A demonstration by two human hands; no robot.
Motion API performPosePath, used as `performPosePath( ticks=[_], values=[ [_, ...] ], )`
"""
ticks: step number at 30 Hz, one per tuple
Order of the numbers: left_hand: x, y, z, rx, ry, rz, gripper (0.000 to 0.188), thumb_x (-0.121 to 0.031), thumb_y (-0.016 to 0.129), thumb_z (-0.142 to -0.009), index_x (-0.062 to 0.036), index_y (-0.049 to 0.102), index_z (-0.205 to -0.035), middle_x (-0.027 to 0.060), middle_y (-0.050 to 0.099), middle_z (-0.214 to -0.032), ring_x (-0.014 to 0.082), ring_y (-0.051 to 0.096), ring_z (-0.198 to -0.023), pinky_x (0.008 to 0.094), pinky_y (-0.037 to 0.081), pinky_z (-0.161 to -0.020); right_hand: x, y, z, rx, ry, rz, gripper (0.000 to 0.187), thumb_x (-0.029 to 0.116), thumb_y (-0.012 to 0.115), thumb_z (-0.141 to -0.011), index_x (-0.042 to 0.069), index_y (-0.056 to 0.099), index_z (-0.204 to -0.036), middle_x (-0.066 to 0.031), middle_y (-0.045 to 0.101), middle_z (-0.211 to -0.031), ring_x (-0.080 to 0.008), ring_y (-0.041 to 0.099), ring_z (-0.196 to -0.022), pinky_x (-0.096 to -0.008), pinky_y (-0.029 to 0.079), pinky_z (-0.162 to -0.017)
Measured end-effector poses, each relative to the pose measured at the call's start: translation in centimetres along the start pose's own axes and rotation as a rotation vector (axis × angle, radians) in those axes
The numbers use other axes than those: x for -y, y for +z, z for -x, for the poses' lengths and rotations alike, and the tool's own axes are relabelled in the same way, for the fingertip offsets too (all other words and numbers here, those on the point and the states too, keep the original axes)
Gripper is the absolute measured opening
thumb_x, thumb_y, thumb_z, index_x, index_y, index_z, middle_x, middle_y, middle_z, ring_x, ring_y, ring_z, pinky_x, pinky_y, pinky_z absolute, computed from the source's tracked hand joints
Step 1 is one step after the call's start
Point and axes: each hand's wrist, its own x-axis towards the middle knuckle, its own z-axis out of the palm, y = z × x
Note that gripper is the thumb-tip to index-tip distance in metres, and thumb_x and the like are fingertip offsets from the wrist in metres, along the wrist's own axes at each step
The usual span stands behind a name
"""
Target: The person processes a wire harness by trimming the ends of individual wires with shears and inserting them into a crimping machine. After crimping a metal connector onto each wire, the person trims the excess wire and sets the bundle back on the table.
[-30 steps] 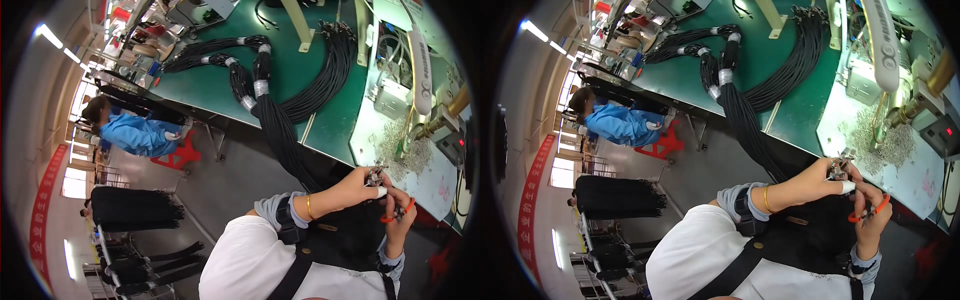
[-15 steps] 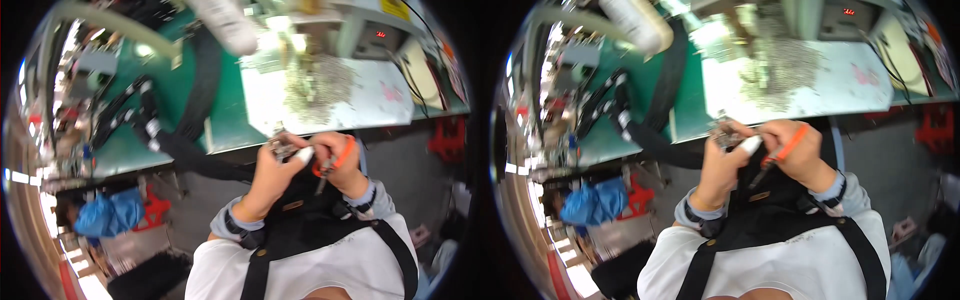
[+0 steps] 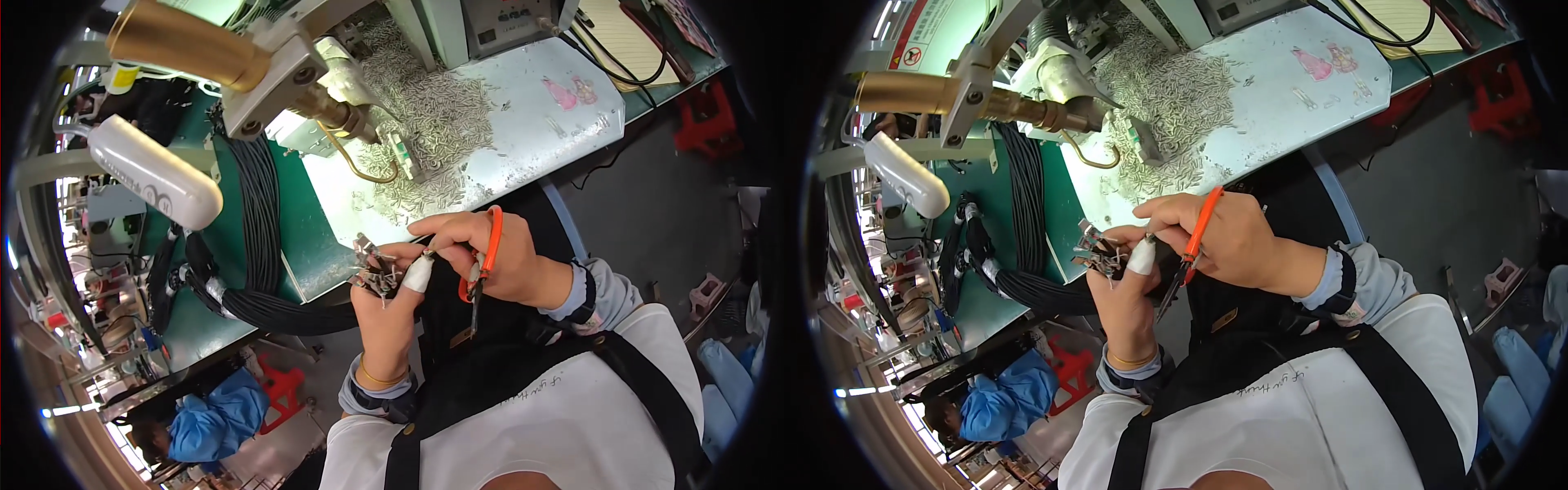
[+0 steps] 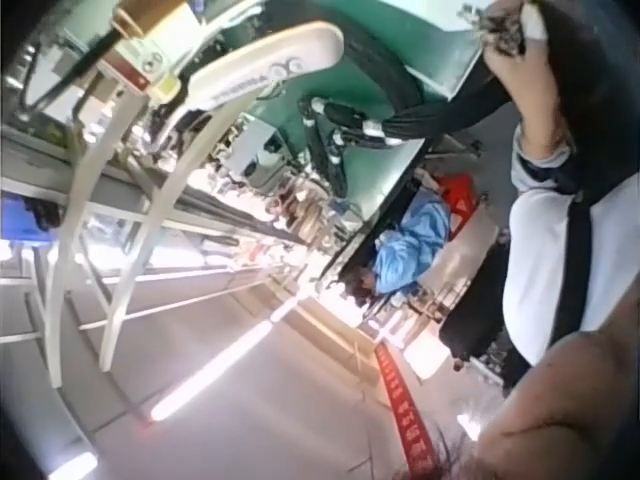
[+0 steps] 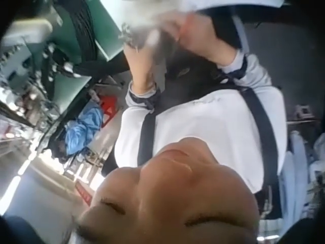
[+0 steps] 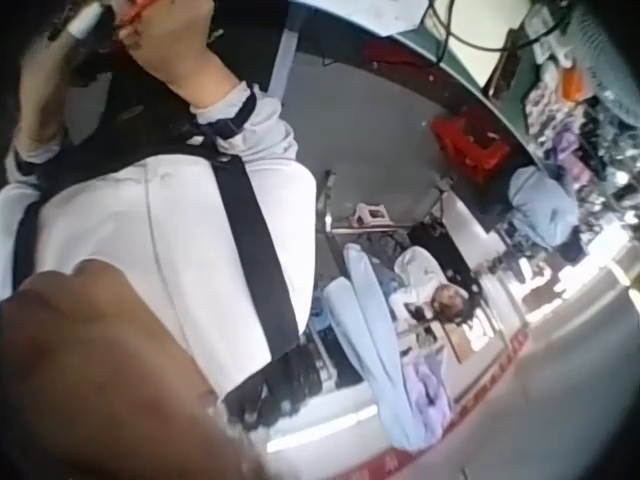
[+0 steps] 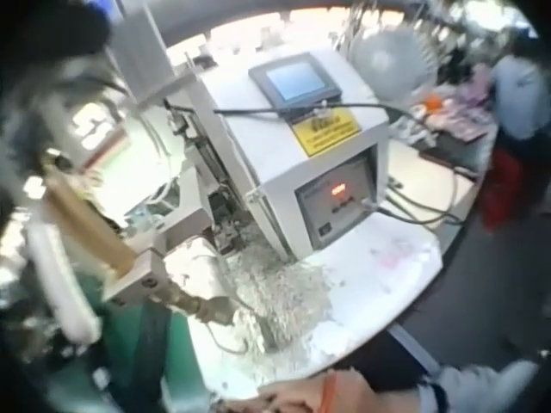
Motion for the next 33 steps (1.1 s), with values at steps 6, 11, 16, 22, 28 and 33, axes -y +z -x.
performPosePath(
  ticks=[6, 11, 16, 22, 28, 33],
  values=[
    [-0.1, -0.4, 0.0, 0.007, -0.011, 0.080, 0.016, 0.003, 0.063, -0.072, 0.0000, 0.057, -0.086, 0.0014, 0.055, -0.076, 0.0056, 0.049, -0.067, 0.0177, 0.038, -0.060, 0.3, -0.3, 0.0, 0.100, 0.240, -0.220, 0.010, -0.002, 0.061, -0.072, 0.001, 0.052, -0.076, -0.0137, 0.063, -0.082, -0.0147, 0.055, -0.049, -0.0205, 0.042, -0.046],
    [0.4, -0.3, -0.1, -0.049, 0.169, 0.023, 0.015, 0.003, 0.062, -0.073, 0.0012, 0.056, -0.086, 0.0039, 0.056, -0.078, 0.0083, 0.051, -0.069, 0.0195, 0.040, -0.063, 1.1, -2.7, -0.6, 0.363, 0.373, 0.094, 0.024, 0.018, 0.070, -0.069, 0.003, 0.052, -0.066, -0.0107, 0.059, -0.060, -0.0192, 0.054, -0.045, -0.0259, 0.042, -0.043],
    [0.6, 0.3, -0.1, -0.043, 0.267, -0.016, 0.014, 0.004, 0.061, -0.073, 0.0020, 0.055, -0.086, 0.0058, 0.056, -0.080, 0.0093, 0.052, -0.071, 0.0207, 0.041, -0.067, 1.3, -2.4, -0.2, 0.531, 0.467, 0.282, 0.037, 0.033, 0.072, -0.065, 0.004, 0.051, -0.059, -0.0079, 0.052, -0.048, -0.0247, 0.053, -0.042, -0.0306, 0.041, -0.041],
    [0.6, 0.8, -0.3, -0.090, 0.362, -0.144, 0.012, -0.001, 0.059, -0.075, -0.0014, 0.052, -0.085, 0.0009, 0.049, -0.072, 0.0036, 0.038, -0.056, 0.0175, 0.026, -0.046, 1.9, -2.2, -0.4, 0.545, 0.495, 0.270, 0.037, 0.033, 0.068, -0.069, 0.004, 0.049, -0.058, -0.0088, 0.051, -0.048, -0.0288, 0.052, -0.043, -0.0325, 0.041, -0.041],
    [-0.4, 0.1, -1.1, -0.063, 0.248, -0.179, 0.012, -0.004, 0.058, -0.076, -0.0023, 0.052, -0.086, 0.0000, 0.047, -0.071, 0.0037, 0.037, -0.054, 0.0174, 0.026, -0.046, 0.7, -1.9, 0.6, 0.501, 0.431, 0.176, 0.030, 0.024, 0.064, -0.076, 0.002, 0.049, -0.062, -0.0091, 0.050, -0.047, -0.0231, 0.052, -0.040, -0.0307, 0.040, -0.041],
    [-1.6, -0.2, -5.1, 0.102, -0.127, 0.125, 0.013, -0.002, 0.059, -0.077, 0.0004, 0.054, -0.089, -0.0007, 0.050, -0.072, 0.0025, 0.040, -0.054, 0.0167, 0.030, -0.046, 0.6, -2.4, -1.0, 0.435, 0.845, -0.396, 0.021, 0.016, 0.057, -0.082, -0.001, 0.049, -0.071, -0.0058, 0.047, -0.047, -0.0121, 0.051, -0.041, -0.0253, 0.039, -0.041]
  ],
)
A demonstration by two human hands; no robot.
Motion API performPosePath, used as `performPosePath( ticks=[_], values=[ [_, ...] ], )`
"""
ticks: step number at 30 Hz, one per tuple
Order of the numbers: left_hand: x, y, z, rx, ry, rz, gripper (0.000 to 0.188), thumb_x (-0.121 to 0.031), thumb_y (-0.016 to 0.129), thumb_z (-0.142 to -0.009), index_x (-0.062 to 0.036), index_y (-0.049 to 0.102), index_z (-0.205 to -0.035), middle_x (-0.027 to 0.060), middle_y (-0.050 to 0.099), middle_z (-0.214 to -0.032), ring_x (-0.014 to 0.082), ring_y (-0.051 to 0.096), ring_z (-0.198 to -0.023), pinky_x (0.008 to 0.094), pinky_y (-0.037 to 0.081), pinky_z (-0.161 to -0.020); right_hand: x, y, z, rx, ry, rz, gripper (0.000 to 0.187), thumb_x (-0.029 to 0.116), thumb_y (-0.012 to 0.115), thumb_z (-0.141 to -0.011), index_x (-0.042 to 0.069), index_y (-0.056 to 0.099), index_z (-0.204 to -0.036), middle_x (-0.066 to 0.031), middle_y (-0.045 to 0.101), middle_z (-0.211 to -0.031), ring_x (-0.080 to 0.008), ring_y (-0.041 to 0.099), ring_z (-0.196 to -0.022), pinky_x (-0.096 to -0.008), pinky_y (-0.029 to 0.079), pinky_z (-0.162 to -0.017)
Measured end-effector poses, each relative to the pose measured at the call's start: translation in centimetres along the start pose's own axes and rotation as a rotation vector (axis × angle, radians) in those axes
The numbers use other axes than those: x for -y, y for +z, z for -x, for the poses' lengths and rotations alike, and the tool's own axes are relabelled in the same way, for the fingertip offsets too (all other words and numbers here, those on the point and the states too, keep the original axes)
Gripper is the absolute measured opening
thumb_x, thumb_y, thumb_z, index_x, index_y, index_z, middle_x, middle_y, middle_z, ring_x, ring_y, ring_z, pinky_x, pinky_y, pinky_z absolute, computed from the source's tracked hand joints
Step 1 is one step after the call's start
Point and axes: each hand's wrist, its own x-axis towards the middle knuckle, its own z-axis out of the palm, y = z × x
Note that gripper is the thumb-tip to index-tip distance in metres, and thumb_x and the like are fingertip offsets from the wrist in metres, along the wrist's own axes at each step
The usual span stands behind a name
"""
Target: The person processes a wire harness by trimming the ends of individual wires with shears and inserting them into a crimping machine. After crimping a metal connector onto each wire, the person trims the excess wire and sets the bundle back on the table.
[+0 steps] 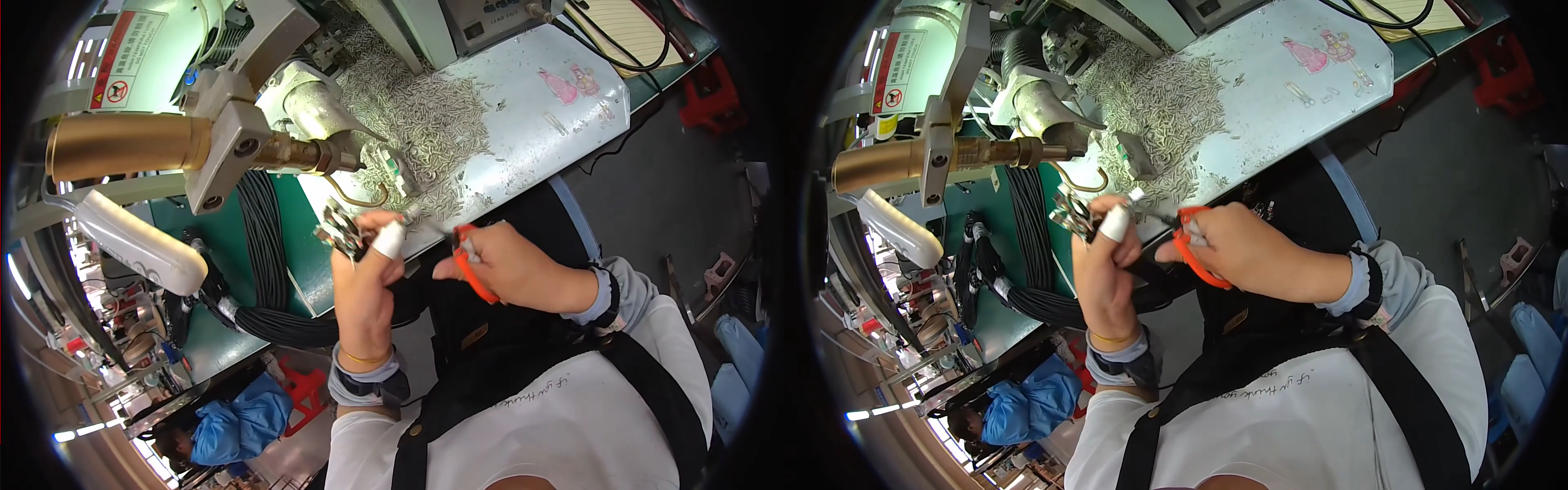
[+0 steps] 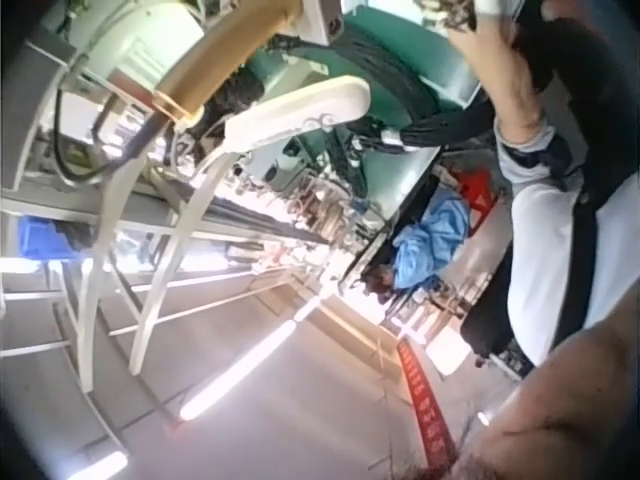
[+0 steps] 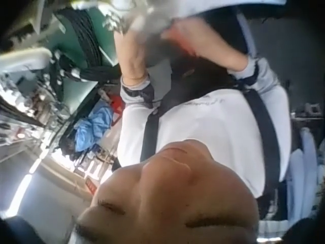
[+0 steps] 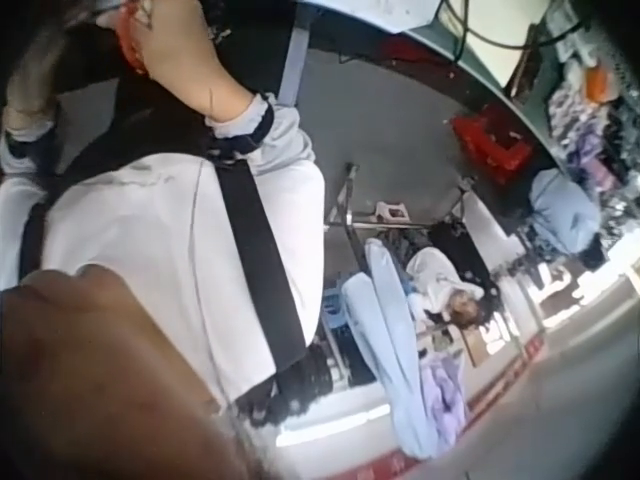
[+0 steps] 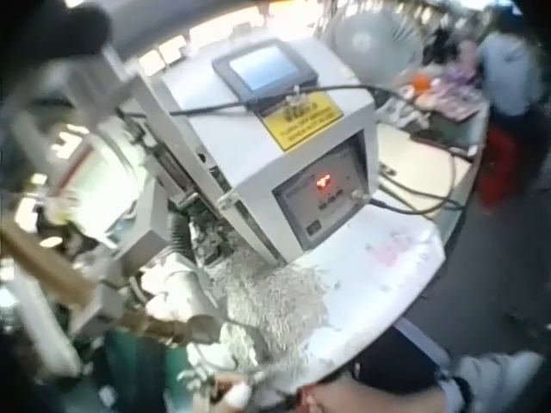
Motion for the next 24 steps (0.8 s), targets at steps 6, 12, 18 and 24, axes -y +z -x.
performPosePath(
  ticks=[6, 12, 18, 24],
  values=[
    [-0.4, -0.1, -3.9, 0.084, -0.045, 0.118, 0.017, -0.005, 0.058, -0.079, 0.0004, 0.051, -0.094, -0.0018, 0.046, -0.066, 0.0025, 0.030, -0.044, 0.0174, 0.022, -0.039, 1.5, -0.5, -2.8, -0.310, -0.043, -0.115, 0.017, 0.015, 0.054, -0.084, -0.001, 0.048, -0.081, -0.0024, 0.048, -0.052, -0.0083, 0.049, -0.041, -0.0212, 0.037, -0.039],
    [-0.6, -0.5, -4.8, 0.109, -0.076, 0.082, 0.017, -0.005, 0.057, -0.079, 0.0013, 0.051, -0.094, -0.0008, 0.044, -0.062, 0.0029, 0.029, -0.042, 0.0178, 0.020, -0.037, 2.5, -1.7, -6.2, -0.293, -0.113, 0.023, 0.018, 0.016, 0.054, -0.084, 0.000, 0.048, -0.080, -0.0019, 0.049, -0.055, -0.0071, 0.046, -0.040, -0.0209, 0.036, -0.037],
    [-1.1, -0.9, -5.1, 0.123, -0.114, 0.072, 0.020, -0.006, 0.058, -0.078, 0.0028, 0.052, -0.094, -0.0007, 0.044, -0.060, 0.0033, 0.028, -0.042, 0.0184, 0.019, -0.037, 2.4, -1.7, -6.9, -0.239, -0.053, -0.059, 0.017, 0.015, 0.054, -0.084, -0.001, 0.049, -0.079, -0.0015, 0.048, -0.055, -0.0071, 0.044, -0.039, -0.0221, 0.035, -0.037],
    [-1.0, -0.3, -4.6, 0.077, -0.088, 0.028, 0.022, -0.007, 0.059, -0.077, 0.0030, 0.052, -0.095, -0.0009, 0.044, -0.061, 0.0037, 0.029, -0.042, 0.0185, 0.020, -0.037, 2.0, -1.6, -7.1, -0.285, -0.114, -0.003, 0.015, 0.013, 0.053, -0.084, -0.001, 0.050, -0.081, -0.0012, 0.048, -0.054, -0.0067, 0.044, -0.039, -0.0224, 0.035, -0.037]
  ],
)
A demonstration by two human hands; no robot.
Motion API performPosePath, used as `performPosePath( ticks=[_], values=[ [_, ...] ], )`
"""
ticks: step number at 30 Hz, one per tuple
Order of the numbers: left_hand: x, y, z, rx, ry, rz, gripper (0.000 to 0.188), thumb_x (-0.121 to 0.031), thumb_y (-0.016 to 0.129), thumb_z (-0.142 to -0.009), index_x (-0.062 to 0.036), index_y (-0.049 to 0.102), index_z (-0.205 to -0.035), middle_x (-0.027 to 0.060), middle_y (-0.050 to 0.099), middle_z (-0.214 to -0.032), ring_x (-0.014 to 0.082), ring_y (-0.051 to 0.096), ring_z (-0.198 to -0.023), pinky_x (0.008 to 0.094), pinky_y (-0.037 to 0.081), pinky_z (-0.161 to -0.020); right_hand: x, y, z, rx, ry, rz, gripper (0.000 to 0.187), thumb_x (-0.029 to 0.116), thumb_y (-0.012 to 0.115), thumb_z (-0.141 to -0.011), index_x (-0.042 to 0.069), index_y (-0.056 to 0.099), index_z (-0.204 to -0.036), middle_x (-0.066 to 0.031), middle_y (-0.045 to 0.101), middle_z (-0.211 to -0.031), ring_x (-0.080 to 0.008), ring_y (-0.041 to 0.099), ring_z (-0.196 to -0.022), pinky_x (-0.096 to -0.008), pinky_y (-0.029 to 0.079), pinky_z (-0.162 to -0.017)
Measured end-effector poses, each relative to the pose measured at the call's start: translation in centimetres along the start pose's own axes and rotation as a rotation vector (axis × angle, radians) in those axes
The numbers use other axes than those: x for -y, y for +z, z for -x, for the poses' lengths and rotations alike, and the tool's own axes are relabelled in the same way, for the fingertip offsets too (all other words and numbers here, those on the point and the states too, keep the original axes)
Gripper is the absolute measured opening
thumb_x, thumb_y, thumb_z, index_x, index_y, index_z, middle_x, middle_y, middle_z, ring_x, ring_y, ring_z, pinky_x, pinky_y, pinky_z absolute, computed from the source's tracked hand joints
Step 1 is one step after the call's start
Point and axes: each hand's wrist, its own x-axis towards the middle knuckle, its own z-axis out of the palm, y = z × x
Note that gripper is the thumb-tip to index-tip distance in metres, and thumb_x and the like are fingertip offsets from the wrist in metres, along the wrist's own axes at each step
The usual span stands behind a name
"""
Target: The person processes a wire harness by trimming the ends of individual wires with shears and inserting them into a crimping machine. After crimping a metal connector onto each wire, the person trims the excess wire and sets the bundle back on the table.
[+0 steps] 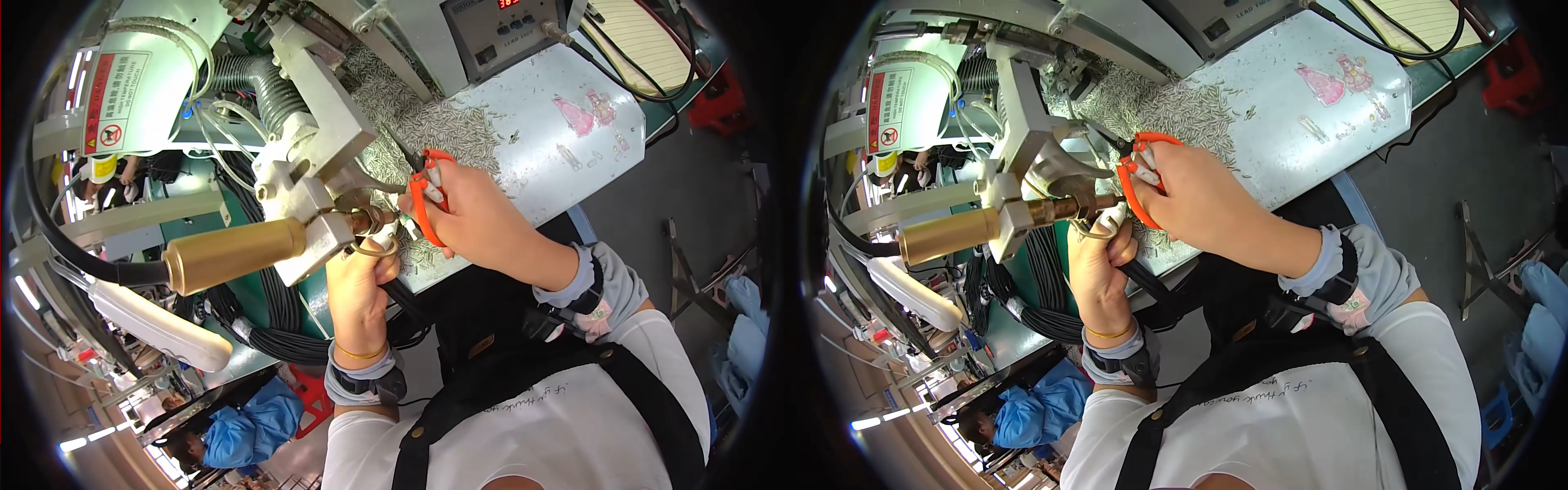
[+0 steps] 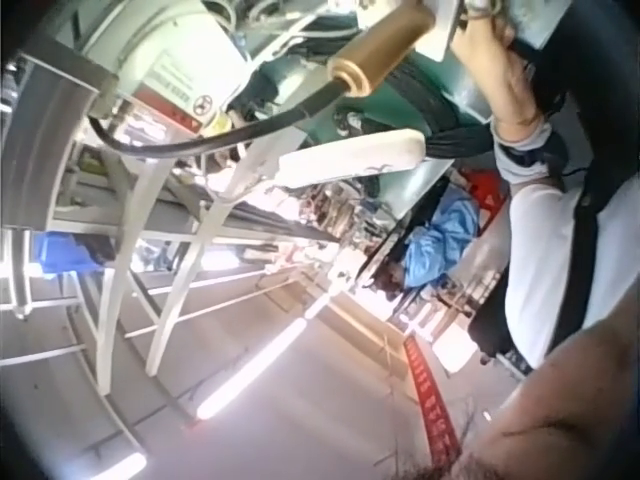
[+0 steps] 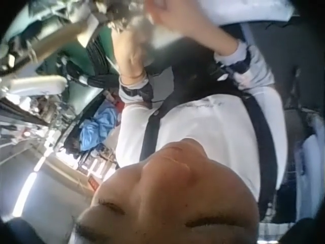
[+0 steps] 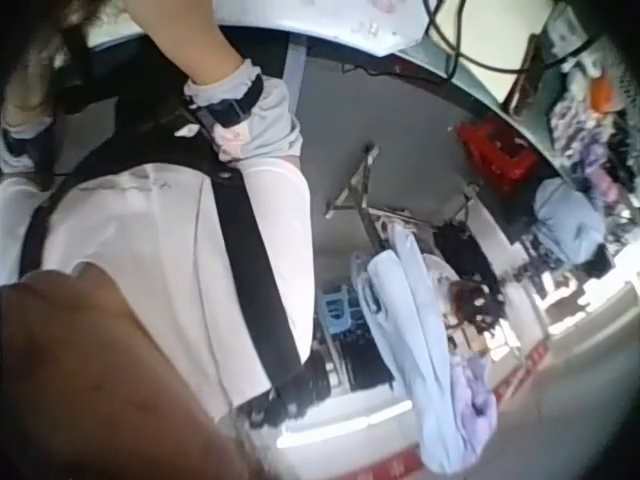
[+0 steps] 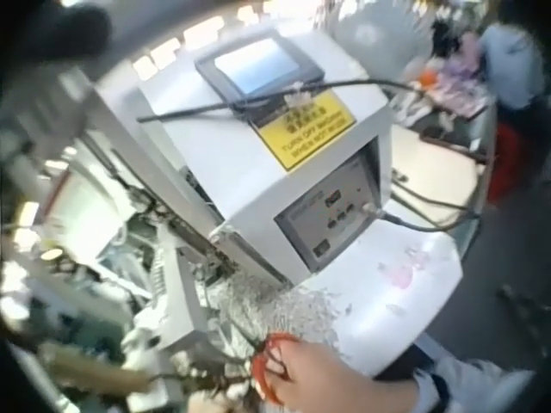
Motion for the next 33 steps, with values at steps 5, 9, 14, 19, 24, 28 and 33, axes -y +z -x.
performPosePath(
  ticks=[5, 9, 14, 19, 24, 28, 33],
  values=[
    [0.1, 0.3, 0.1, -0.034, 0.043, -0.011, 0.020, -0.007, 0.060, -0.077, 0.0025, 0.052, -0.092, -0.0014, 0.043, -0.061, 0.0038, 0.029, -0.043, 0.0181, 0.020, -0.038, -0.5, 0.1, -0.1, -0.016, -0.054, 0.083, 0.015, 0.013, 0.052, -0.085, -0.002, 0.051, -0.082, -0.0010, 0.048, -0.055, -0.0063, 0.045, -0.041, -0.0217, 0.036, -0.038],
    [0.1, 0.2, 0.1, -0.037, 0.055, -0.024, 0.017, -0.007, 0.060, -0.077, 0.0018, 0.052, -0.089, -0.0016, 0.043, -0.061, 0.0038, 0.030, -0.042, 0.0178, 0.021, -0.038, -0.2, 0.1, 0.3, -0.013, -0.030, 0.036, 0.015, 0.013, 0.053, -0.084, -0.002, 0.051, -0.082, -0.0006, 0.048, -0.056, -0.0062, 0.045, -0.041, -0.0215, 0.036, -0.039],
    [0.2, 0.2, 1.3, 0.026, 0.047, 0.019, 0.014, -0.003, 0.059, -0.076, 0.0011, 0.052, -0.089, -0.0018, 0.044, -0.061, 0.0040, 0.031, -0.043, 0.0181, 0.023, -0.039, -0.6, 0.0, 1.5, -0.027, -0.139, 0.067, 0.014, 0.012, 0.053, -0.084, -0.001, 0.050, -0.082, -0.0007, 0.048, -0.057, -0.0054, 0.045, -0.044, -0.0205, 0.036, -0.040],
    [0.8, 0.1, 4.0, 0.068, 0.016, 0.160, 0.012, 0.001, 0.058, -0.076, 0.0011, 0.053, -0.087, -0.0016, 0.045, -0.063, 0.0041, 0.033, -0.045, 0.0188, 0.025, -0.041, -0.4, 0.2, 4.0, 0.113, 0.054, -0.275, 0.014, 0.013, 0.054, -0.084, -0.001, 0.050, -0.084, -0.0010, 0.048, -0.058, -0.0049, 0.045, -0.047, -0.0197, 0.035, -0.042],
    [2.5, 0.7, 7.9, -0.084, 0.127, -0.121, 0.011, 0.000, 0.057, -0.076, 0.0010, 0.054, -0.087, -0.0018, 0.044, -0.063, 0.0042, 0.033, -0.047, 0.0192, 0.025, -0.042, 0.3, -0.5, 6.3, 0.249, 0.099, -0.208, 0.014, 0.012, 0.056, -0.082, 0.000, 0.051, -0.079, -0.0017, 0.050, -0.058, -0.0055, 0.046, -0.049, -0.0200, 0.036, -0.045],
    [3.4, 0.6, 8.9, -0.193, 0.210, -0.449, 0.011, -0.002, 0.056, -0.077, -0.0001, 0.053, -0.087, -0.0023, 0.041, -0.062, 0.0039, 0.031, -0.046, 0.0190, 0.023, -0.040, -1.0, -1.7, 7.3, 0.334, 0.087, 0.016, 0.016, 0.013, 0.057, -0.081, -0.001, 0.052, -0.074, -0.0019, 0.051, -0.057, -0.0062, 0.048, -0.050, -0.0209, 0.037, -0.046],
    [2.1, 0.5, 6.5, -0.112, 0.057, -0.118, 0.010, 0.000, 0.056, -0.078, -0.0012, 0.055, -0.088, -0.0015, 0.045, -0.063, 0.0026, 0.032, -0.046, 0.0180, 0.024, -0.041, -0.6, -2.2, 6.8, 0.128, 0.056, 0.015, 0.017, 0.014, 0.057, -0.081, 0.000, 0.052, -0.074, -0.0025, 0.051, -0.056, -0.0069, 0.048, -0.049, -0.0209, 0.038, -0.047]
  ],
)
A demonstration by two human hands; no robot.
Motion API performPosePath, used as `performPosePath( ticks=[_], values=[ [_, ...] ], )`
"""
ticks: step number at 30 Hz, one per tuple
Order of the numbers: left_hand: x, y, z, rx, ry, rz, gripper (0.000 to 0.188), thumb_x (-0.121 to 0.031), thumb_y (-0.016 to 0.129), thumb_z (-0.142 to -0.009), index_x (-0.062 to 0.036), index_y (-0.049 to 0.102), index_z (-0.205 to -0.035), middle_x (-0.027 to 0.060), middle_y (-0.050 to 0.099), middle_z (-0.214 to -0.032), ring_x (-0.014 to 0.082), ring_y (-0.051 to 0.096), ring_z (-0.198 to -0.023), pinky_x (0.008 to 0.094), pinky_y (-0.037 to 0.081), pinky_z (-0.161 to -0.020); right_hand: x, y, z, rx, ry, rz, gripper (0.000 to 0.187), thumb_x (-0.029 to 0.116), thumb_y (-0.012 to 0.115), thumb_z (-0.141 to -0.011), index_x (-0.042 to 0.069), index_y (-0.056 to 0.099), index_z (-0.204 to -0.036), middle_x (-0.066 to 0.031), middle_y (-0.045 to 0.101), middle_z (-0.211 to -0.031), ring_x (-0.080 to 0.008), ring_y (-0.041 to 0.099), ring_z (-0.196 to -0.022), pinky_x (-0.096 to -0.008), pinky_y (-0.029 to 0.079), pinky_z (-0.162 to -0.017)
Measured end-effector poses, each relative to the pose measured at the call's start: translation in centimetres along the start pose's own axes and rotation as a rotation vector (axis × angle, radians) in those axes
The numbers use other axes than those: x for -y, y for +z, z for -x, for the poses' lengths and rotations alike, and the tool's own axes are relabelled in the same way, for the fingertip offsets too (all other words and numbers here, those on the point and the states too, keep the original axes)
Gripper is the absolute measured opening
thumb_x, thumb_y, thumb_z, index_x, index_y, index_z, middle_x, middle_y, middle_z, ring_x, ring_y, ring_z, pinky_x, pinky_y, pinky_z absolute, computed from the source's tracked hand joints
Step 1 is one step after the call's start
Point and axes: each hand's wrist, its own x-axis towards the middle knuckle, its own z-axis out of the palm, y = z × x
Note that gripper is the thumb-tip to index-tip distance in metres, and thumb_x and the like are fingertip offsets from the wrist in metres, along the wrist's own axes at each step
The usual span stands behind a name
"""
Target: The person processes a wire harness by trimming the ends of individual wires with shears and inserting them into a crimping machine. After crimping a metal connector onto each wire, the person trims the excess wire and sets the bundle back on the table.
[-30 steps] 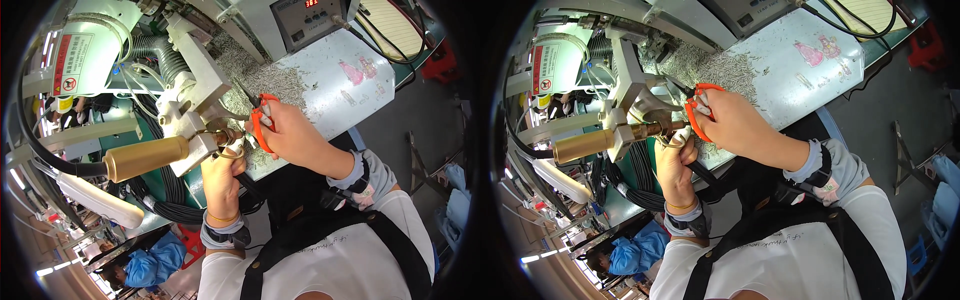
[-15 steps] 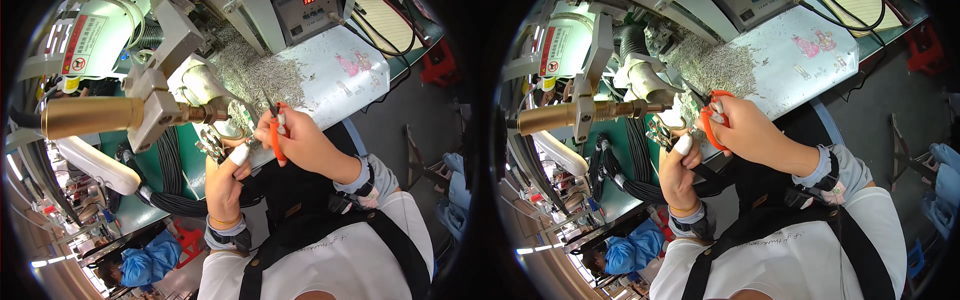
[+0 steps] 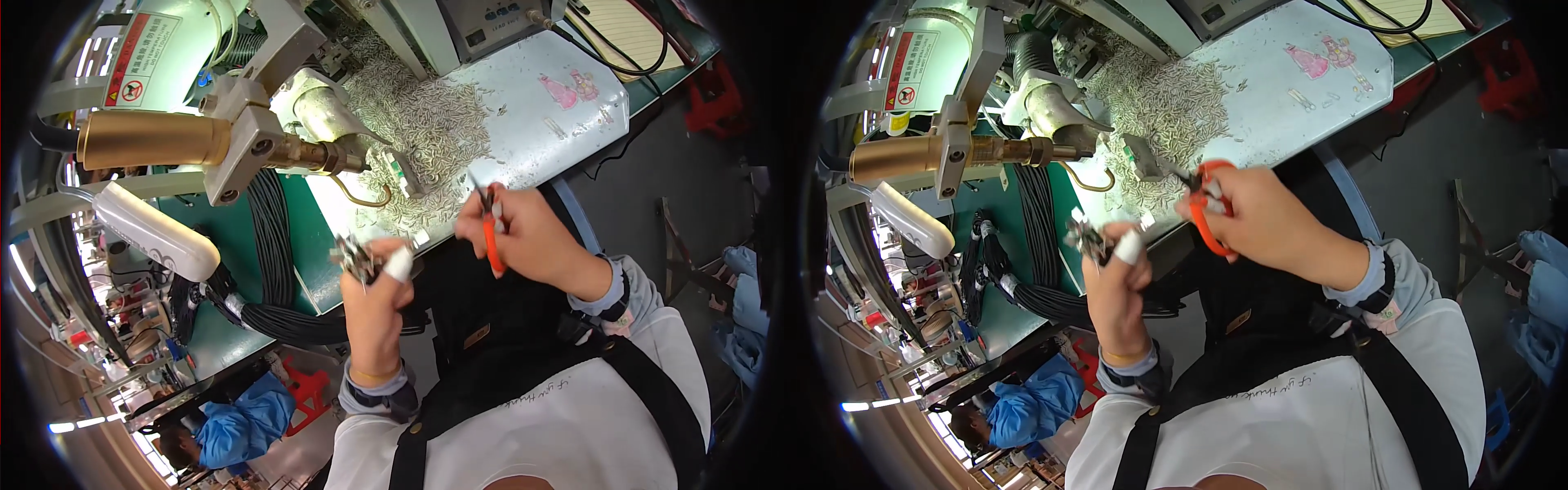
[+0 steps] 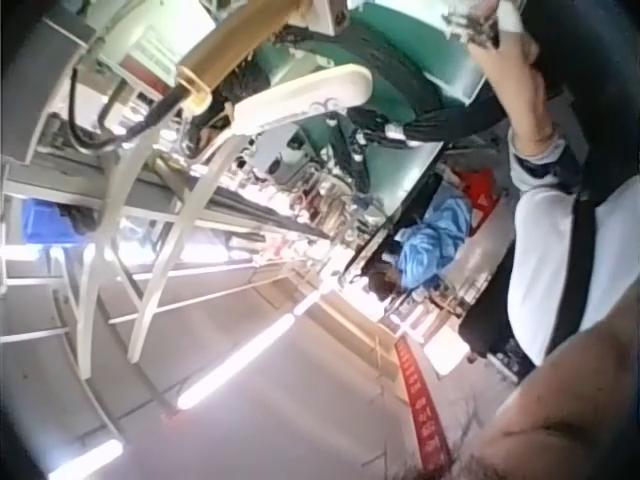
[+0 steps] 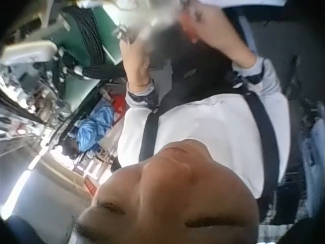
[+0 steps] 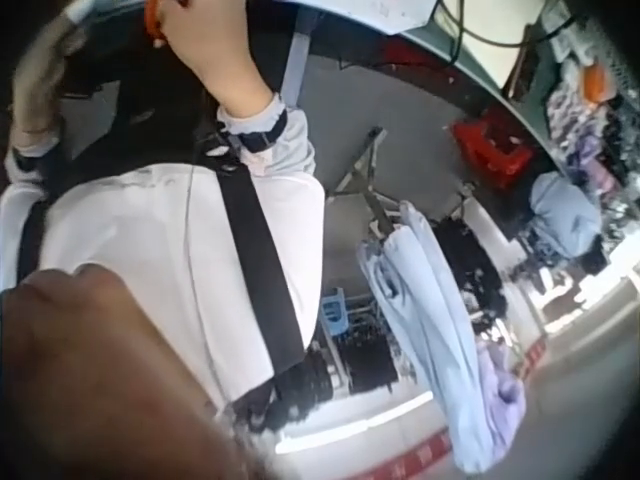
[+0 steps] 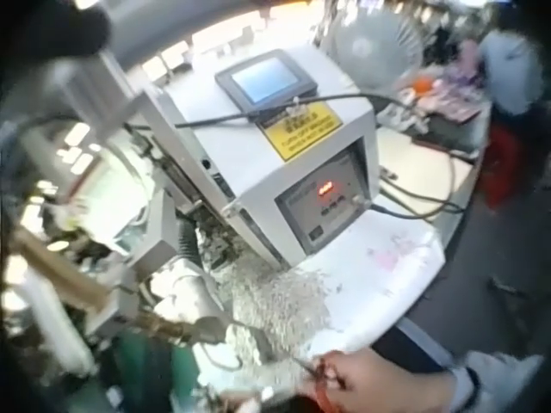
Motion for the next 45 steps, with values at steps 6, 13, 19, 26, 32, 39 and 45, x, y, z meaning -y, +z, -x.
performPosePath(
  ticks=[6, 13, 19, 26, 32, 39, 45],
  values=[
    [-0.7, 0.8, -4.9, 0.065, 0.032, 0.238, 0.013, 0.000, 0.055, -0.079, -0.0019, 0.053, -0.092, -0.0012, 0.045, -0.063, 0.0024, 0.031, -0.043, 0.0176, 0.022, -0.038, 1.1, 0.5, -3.8, -0.206, -0.112, -0.003, 0.015, 0.014, 0.055, -0.081, 0.000, 0.052, -0.079, -0.0035, 0.049, -0.055, -0.0084, 0.048, -0.045, -0.0212, 0.038, -0.043],
    [-1.4, 0.1, -6.8, 0.113, -0.029, 0.155, 0.013, -0.003, 0.057, -0.078, 0.0008, 0.050, -0.088, -0.0005, 0.045, -0.062, 0.0034, 0.029, -0.041, 0.0187, 0.021, -0.035, 0.9, 1.0, -6.8, -0.141, -0.089, 0.110, 0.014, 0.014, 0.052, -0.082, 0.000, 0.050, -0.081, -0.0037, 0.050, -0.057, -0.0102, 0.048, -0.042, -0.0246, 0.039, -0.038],
    [-1.6, -0.3, -7.0, 0.139, -0.037, 0.128, 0.015, -0.004, 0.059, -0.076, 0.0013, 0.050, -0.088, -0.0012, 0.043, -0.060, 0.0038, 0.030, -0.042, 0.0188, 0.021, -0.037, 0.6, 1.3, -7.0, -0.172, -0.140, 0.108, 0.012, 0.012, 0.051, -0.082, 0.000, 0.051, -0.082, -0.0034, 0.049, -0.056, -0.0097, 0.047, -0.042, -0.0244, 0.038, -0.038],
    [-1.6, 0.8, -6.1, 0.014, 0.055, 0.026, 0.017, -0.008, 0.062, -0.076, 0.0004, 0.050, -0.085, -0.0028, 0.041, -0.058, 0.0035, 0.030, -0.042, 0.0191, 0.021, -0.038, 0.7, 1.3, -7.1, -0.177, -0.159, 0.100, 0.011, 0.011, 0.051, -0.082, 0.000, 0.052, -0.080, -0.0026, 0.047, -0.054, -0.0086, 0.046, -0.042, -0.0244, 0.037, -0.039],
    [-1.6, 1.0, -5.9, -0.010, 0.047, 0.020, 0.019, -0.007, 0.062, -0.075, 0.0001, 0.049, -0.086, -0.0032, 0.041, -0.058, 0.0034, 0.030, -0.042, 0.0189, 0.021, -0.038, 1.0, 1.3, -6.8, -0.193, -0.201, 0.100, 0.017, 0.014, 0.056, -0.082, -0.001, 0.049, -0.076, -0.0018, 0.045, -0.054, -0.0076, 0.046, -0.043, -0.0245, 0.037, -0.039],
    [-1.7, 1.1, -5.1, -0.005, 0.049, 0.028, 0.013, -0.003, 0.059, -0.076, 0.0003, 0.050, -0.085, -0.0023, 0.042, -0.060, 0.0033, 0.029, -0.042, 0.0187, 0.021, -0.038, 0.9, 1.2, -6.0, -0.166, -0.170, 0.072, 0.020, 0.016, 0.058, -0.081, 0.000, 0.047, -0.075, -0.0007, 0.045, -0.055, -0.0058, 0.043, -0.043, -0.0225, 0.036, -0.039],
    [-1.0, 0.5, -1.8, 0.033, -0.006, 0.143, 0.012, 0.002, 0.056, -0.076, 0.0026, 0.054, -0.088, -0.0001, 0.044, -0.063, 0.0035, 0.032, -0.045, 0.0185, 0.022, -0.040, 0.2, 1.9, -2.9, 0.009, -0.028, -0.264, 0.017, 0.015, 0.058, -0.081, 0.003, 0.047, -0.075, 0.0020, 0.043, -0.057, -0.0040, 0.040, -0.044, -0.0196, 0.035, -0.041]
  ],
)
